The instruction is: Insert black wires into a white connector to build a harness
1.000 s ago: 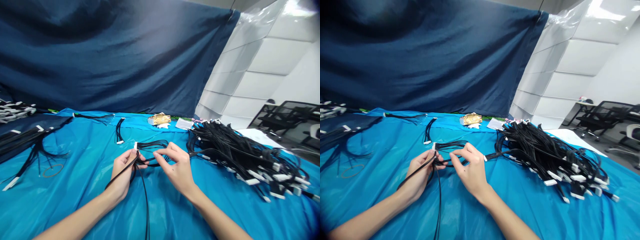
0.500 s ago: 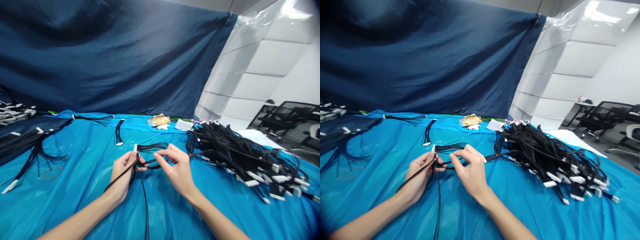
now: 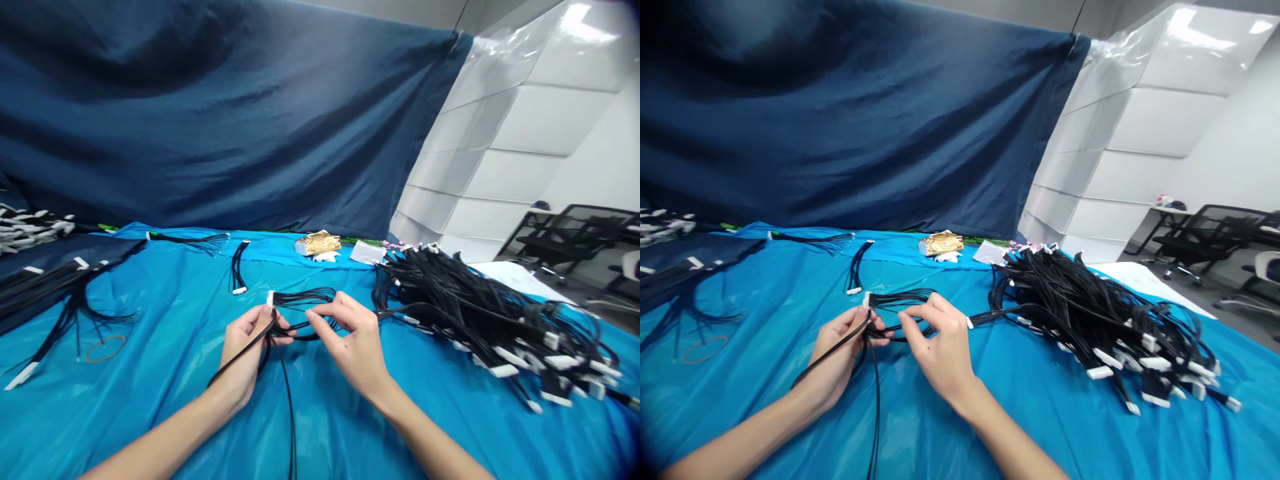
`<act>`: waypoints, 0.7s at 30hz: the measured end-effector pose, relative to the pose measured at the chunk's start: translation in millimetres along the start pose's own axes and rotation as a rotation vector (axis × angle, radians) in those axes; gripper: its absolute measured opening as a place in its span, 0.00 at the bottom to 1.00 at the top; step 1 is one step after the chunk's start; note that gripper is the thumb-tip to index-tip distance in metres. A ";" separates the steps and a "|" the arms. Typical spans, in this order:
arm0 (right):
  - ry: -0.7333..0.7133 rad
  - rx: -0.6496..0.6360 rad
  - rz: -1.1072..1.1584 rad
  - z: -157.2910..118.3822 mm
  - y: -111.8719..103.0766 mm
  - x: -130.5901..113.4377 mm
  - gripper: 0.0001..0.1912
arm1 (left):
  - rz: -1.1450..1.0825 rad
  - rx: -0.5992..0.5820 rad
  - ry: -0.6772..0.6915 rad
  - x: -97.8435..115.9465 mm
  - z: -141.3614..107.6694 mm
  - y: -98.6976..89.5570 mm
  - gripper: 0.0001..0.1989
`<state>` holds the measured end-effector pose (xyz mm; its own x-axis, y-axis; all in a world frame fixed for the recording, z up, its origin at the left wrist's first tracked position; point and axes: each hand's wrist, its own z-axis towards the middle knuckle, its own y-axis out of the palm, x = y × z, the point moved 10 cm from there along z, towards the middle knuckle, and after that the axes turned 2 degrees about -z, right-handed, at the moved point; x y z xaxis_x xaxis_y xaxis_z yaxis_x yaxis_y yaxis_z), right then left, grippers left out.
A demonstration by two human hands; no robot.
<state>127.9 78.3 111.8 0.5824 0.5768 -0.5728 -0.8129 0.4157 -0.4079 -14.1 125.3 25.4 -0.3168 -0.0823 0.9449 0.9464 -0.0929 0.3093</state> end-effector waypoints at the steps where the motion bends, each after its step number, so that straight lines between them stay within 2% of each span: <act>1: 0.001 0.001 -0.001 -0.2 0.0 0.1 0.07 | 0.002 -0.003 -0.002 -0.1 -0.2 0.1 0.13; 11: -0.025 -0.019 -0.026 0.6 2.1 -0.6 0.06 | 0.000 -0.004 -0.038 -3.0 0.8 1.7 0.12; 21: -0.355 -0.063 -0.248 -15.3 18.7 -24.6 0.08 | 0.003 -0.107 -0.138 -10.4 -12.0 19.1 0.12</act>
<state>98.3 61.1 107.4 0.7156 0.6758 -0.1766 -0.6409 0.5347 -0.5508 6.6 112.5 20.2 -0.2958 0.0534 0.9537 0.9328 -0.1989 0.3005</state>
